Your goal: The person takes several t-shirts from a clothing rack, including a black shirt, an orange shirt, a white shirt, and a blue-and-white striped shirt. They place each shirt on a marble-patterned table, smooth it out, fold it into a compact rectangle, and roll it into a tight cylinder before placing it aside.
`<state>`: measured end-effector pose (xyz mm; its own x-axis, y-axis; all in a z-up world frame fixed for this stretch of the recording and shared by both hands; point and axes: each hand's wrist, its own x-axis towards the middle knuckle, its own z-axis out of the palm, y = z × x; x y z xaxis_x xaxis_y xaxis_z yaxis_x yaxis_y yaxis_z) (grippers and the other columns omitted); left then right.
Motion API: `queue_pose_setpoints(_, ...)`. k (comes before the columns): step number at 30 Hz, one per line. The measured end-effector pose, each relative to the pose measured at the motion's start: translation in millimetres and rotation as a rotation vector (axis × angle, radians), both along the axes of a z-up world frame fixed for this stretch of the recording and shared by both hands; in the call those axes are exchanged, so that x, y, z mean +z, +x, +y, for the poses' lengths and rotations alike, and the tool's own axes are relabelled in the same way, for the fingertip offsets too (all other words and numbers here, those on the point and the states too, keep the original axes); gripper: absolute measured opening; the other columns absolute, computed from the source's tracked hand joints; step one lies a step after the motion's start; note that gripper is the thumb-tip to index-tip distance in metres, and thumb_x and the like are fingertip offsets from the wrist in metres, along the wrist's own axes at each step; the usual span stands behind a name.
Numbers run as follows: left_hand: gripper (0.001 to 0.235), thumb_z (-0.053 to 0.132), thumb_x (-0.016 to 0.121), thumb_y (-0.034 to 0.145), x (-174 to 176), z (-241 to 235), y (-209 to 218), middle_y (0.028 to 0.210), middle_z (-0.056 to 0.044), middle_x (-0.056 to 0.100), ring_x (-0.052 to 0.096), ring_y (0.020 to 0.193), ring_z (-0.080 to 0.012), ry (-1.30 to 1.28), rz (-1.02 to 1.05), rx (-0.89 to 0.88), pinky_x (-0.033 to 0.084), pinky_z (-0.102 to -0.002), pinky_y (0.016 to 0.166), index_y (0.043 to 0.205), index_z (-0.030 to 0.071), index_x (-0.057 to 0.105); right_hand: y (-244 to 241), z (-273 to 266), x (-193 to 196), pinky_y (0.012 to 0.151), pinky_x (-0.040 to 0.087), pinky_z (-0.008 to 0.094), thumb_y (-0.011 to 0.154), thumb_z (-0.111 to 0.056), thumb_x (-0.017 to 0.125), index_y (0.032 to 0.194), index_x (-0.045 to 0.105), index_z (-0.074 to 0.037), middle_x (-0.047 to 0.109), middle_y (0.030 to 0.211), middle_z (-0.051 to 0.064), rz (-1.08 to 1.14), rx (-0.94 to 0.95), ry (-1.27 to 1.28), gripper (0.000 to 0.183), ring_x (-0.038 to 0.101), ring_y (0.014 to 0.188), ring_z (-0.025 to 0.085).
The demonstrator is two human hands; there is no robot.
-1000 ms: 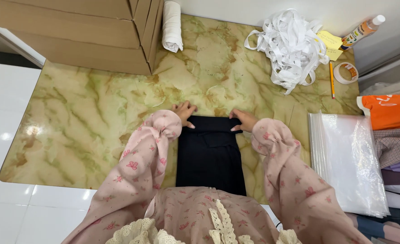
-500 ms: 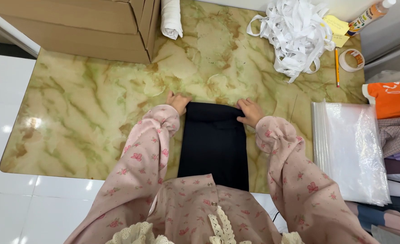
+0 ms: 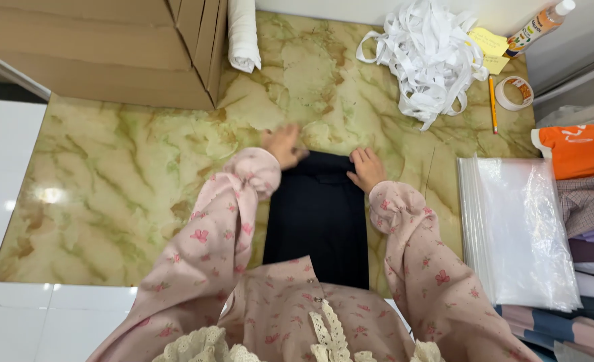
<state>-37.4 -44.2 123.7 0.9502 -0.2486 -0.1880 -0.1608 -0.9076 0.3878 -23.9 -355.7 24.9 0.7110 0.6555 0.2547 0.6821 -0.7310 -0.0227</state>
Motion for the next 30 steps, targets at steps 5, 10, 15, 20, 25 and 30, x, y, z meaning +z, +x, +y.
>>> queue_pose_setpoints(5, 0.084, 0.046, 0.086, 0.073, -79.7, -19.2, 30.0, 0.149, -0.012, 0.047, 0.043, 0.137, -0.0319, 0.289, -0.047, -0.295, 0.018, -0.062, 0.111, 0.143, 0.02, 0.046, 5.6, 0.1, -0.3, 0.082, 0.049, 0.035, 0.063, -0.032, 0.089, 0.099, 0.046, -0.015, 0.048, 0.092, 0.005, -0.01, 0.005, -0.003, 0.058, 0.052, 0.091, 0.027)
queue_pose_setpoints(10, 0.079, 0.026, 0.09, 0.069, -133.3, -23.6, 8.3, 0.132, -0.01, 0.048, 0.05, 0.12, -0.0297, 0.257, -0.358, -0.39, 0.032, -0.046, 0.094, 0.136, 0.028, 0.047, -22.6, -1.2, 7.0, 0.082, 0.047, 0.037, 0.058, -0.027, 0.091, 0.097, 0.044, -0.017, 0.045, 0.095, 0.005, -0.03, -0.01, -0.074, 0.062, 0.051, 0.092, 0.028)
queue_pose_setpoints(15, 0.009, 0.02, 0.049, 0.101, -126.5, -27.7, -32.7, 0.088, -0.006, 0.046, 0.053, 0.076, -0.0261, 0.119, -1.08, -0.306, 0.037, -0.039, 0.067, 0.094, 0.017, 0.047, -41.8, -3.2, 19.4, 0.082, 0.045, 0.041, 0.064, -0.031, 0.086, 0.095, 0.045, -0.017, 0.042, 0.093, 0.003, 0.226, 0.018, 0.082, 0.054, 0.05, 0.089, 0.029)
queue_pose_setpoints(20, 0.008, 0.023, 0.055, 0.097, -113.1, -10.1, -46.9, 0.094, -0.004, 0.045, 0.05, 0.084, -0.0257, 0.156, -1.058, -0.347, 0.035, -0.038, 0.07, 0.098, 0.019, 0.048, -32.9, -11.5, 47.4, 0.077, 0.051, 0.039, 0.08, -0.026, 0.082, 0.095, 0.062, -0.015, 0.059, 0.087, 0.005, 0.623, -0.004, 0.448, 0.027, 0.062, 0.085, 0.026)
queue_pose_setpoints(25, 0.063, 0.011, 0.075, 0.07, -87.5, 13.5, -74.6, 0.103, -0.001, 0.035, 0.037, 0.092, -0.0233, 0.261, -0.64, -0.457, 0.029, -0.038, 0.083, 0.122, 0.021, 0.041, -14.3, -20.6, 62.1, 0.091, 0.054, 0.046, 0.077, -0.029, 0.088, 0.114, 0.068, -0.012, 0.067, 0.109, 0.015, 0.718, -0.075, 0.401, 0.046, 0.066, 0.106, 0.034)
queue_pose_setpoints(30, 0.02, 0.047, 0.052, 0.102, -93.8, 21.7, -53.5, 0.105, 0.003, 0.062, 0.061, 0.109, -0.0229, -0.123, -0.112, -0.24, 0.033, -0.048, 0.093, 0.113, 0.032, 0.059, -2.1, -9.7, 22.8, 0.114, 0.043, 0.045, 0.065, -0.042, 0.095, 0.139, 0.057, -0.023, 0.067, 0.136, 0.007, 0.939, -0.167, 0.014, 0.086, 0.058, 0.131, 0.033)
